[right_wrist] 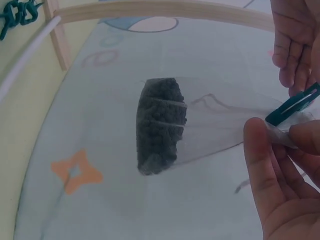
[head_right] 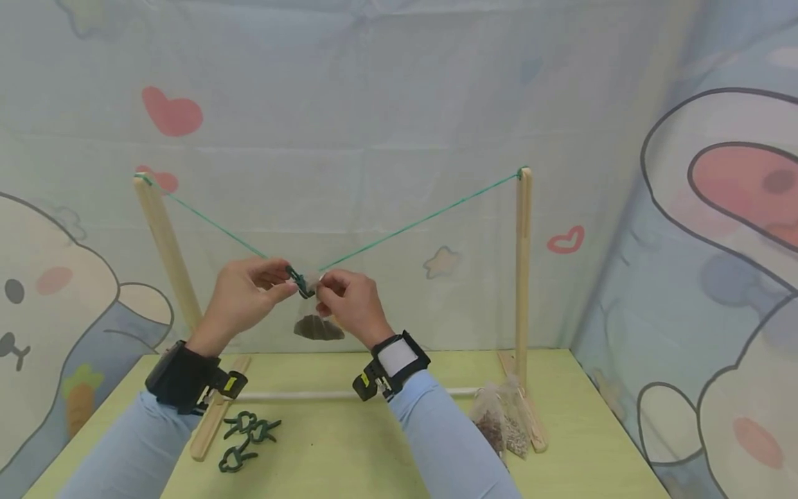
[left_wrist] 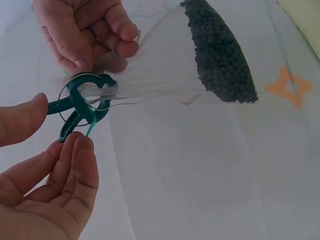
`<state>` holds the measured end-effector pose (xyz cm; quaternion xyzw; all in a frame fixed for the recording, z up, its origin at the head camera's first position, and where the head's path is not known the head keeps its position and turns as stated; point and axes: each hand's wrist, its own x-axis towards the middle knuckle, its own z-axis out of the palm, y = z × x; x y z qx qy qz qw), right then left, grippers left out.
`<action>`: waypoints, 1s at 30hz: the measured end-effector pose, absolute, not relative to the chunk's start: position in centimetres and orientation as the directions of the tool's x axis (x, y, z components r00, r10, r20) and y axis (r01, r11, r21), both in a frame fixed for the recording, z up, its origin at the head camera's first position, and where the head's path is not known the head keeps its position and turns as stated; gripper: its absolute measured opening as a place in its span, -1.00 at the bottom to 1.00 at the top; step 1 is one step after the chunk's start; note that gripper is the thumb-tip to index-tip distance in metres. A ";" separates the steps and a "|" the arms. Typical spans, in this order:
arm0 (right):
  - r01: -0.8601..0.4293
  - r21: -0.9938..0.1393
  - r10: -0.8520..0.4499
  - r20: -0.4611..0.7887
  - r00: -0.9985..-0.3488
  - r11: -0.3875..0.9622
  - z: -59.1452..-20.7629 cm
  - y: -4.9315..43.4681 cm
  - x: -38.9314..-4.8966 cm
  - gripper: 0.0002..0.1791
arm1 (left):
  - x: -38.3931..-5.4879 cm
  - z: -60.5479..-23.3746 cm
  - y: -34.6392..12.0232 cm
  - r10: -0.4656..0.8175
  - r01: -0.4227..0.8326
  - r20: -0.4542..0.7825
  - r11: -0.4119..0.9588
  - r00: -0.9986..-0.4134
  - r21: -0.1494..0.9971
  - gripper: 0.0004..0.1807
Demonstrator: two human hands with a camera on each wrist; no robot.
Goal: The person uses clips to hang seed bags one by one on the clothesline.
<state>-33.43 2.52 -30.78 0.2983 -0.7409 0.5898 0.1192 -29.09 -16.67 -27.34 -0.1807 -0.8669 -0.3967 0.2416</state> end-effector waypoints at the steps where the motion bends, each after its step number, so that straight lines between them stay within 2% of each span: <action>1: -0.587 -0.796 -0.312 0.526 -0.791 0.145 -30.8 2.6 -33.4 -0.90 | -29.1 -27.4 -16.7 0.130 0.505 0.556 0.622 -0.821 0.599 -0.59; 5: -0.596 -0.773 -0.371 0.499 -0.783 0.218 -30.8 3.1 -33.4 -0.87 | -28.9 -27.8 -16.9 0.178 0.527 0.562 0.647 -0.808 0.552 -0.55; 13: -0.630 -0.676 -0.485 0.434 -0.759 0.382 -30.6 5.1 -33.1 -0.76 | -28.0 -29.0 -17.5 0.259 0.587 0.632 0.711 -0.730 0.387 -0.43; 19: -0.707 -0.524 -0.454 0.543 -0.706 0.475 -30.6 7.5 -32.0 -0.72 | -26.7 -30.3 -18.2 0.235 0.616 0.750 0.738 -0.618 0.276 -0.47; 27: -0.780 -0.294 -0.411 0.719 -0.561 0.552 -32.9 10.5 -30.3 -0.67 | -25.2 -32.8 -18.7 0.253 0.589 0.845 0.803 -0.472 0.089 -0.46; 30: -0.782 -0.235 -0.395 0.758 -0.519 0.577 -34.1 11.4 -29.8 -0.65 | -24.6 -33.6 -18.8 0.276 0.565 0.853 0.825 -0.442 0.026 -0.45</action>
